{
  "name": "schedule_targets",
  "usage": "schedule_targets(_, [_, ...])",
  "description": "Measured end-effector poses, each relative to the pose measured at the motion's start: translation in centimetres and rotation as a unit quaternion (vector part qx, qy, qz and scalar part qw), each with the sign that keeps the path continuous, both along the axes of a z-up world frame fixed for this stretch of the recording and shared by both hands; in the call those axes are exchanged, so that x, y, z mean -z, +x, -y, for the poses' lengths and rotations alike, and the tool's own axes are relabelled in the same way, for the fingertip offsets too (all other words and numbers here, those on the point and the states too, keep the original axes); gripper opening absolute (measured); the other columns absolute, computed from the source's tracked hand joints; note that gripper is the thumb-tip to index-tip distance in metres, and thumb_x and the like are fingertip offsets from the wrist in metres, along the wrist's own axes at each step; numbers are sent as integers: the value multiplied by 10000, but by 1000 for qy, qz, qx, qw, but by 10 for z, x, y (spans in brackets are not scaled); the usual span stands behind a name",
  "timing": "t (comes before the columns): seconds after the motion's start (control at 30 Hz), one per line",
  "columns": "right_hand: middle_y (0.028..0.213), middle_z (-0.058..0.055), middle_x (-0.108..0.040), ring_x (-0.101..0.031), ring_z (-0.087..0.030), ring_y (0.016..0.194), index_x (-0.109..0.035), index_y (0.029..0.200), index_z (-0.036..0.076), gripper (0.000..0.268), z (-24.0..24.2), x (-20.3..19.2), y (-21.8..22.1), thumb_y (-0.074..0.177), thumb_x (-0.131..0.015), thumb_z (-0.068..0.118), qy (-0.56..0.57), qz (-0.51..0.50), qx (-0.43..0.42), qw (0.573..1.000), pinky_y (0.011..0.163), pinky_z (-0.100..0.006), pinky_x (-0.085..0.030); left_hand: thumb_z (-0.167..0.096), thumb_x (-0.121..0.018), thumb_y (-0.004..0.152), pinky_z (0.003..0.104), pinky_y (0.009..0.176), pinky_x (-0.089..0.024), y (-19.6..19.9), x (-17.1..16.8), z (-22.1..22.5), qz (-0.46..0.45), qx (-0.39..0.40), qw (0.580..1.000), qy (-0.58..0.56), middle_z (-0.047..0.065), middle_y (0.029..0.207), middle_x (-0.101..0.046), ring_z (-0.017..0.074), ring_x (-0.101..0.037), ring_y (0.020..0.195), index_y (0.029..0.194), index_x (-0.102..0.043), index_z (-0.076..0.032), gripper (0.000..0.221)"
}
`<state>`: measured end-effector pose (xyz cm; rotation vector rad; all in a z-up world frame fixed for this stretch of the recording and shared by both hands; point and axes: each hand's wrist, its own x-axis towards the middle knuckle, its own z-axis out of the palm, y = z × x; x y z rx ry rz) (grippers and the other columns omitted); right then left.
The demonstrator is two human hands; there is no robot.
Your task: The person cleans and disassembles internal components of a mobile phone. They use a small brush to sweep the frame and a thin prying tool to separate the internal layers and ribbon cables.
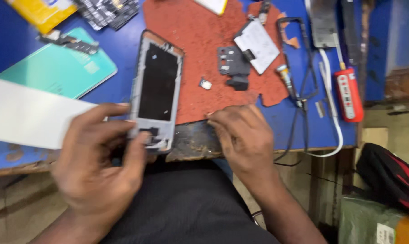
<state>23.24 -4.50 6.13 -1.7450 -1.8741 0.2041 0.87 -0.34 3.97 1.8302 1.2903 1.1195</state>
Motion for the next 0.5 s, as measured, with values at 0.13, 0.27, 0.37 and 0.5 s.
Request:
schedule_targets(0.13, [984, -86, -691, -652, -268, 944, -736, 1046, 41, 232, 7, 2, 13, 832, -807, -12, 30, 3, -38, 999, 825, -378, -538, 140, -700, 1031, 267, 877, -569, 5, 1, -3, 220, -19, 970, -103, 198, 1347, -529, 188, -632, 1088, 1328, -473, 34, 388])
schedule_targets(0.27, [974, -86, -687, -668, -260, 927, -728, 1038, 46, 230, 9, 2, 24, 837, -829, 0, 73, 4, -13, 997, 832, -370, -549, 152, -590, 881, 290, 979, -610, 5, -11, -18, 420, -16, 876, -235, 175, 1352, -565, 189, -686, 1132, 1424, -361, -31, 617])
schedule_targets(0.37, [954, -84, -703, -685, -258, 900, -731, 1020, 45, 208, 10, 0, 28, 840, -813, -17, 83, -3, 23, 996, 811, -353, -552, 160, -605, 833, 324, 1003, -564, 3, -11, -23, 507, 57, 811, -285, 175, 1308, -568, 200, -650, 1156, 1540, -317, -56, 793])
schedule_targets(0.5, [913, -67, -722, -715, -219, 852, -730, 997, 35, 168, 9, -5, 19, 852, -796, -18, 65, -68, 59, 994, 796, -326, -568, 165, -649, 878, 359, 1014, -521, 6, -2, -21, 548, 135, 769, -299, 174, 1311, -554, 230, -609, 1175, 1660, -279, -19, 884])
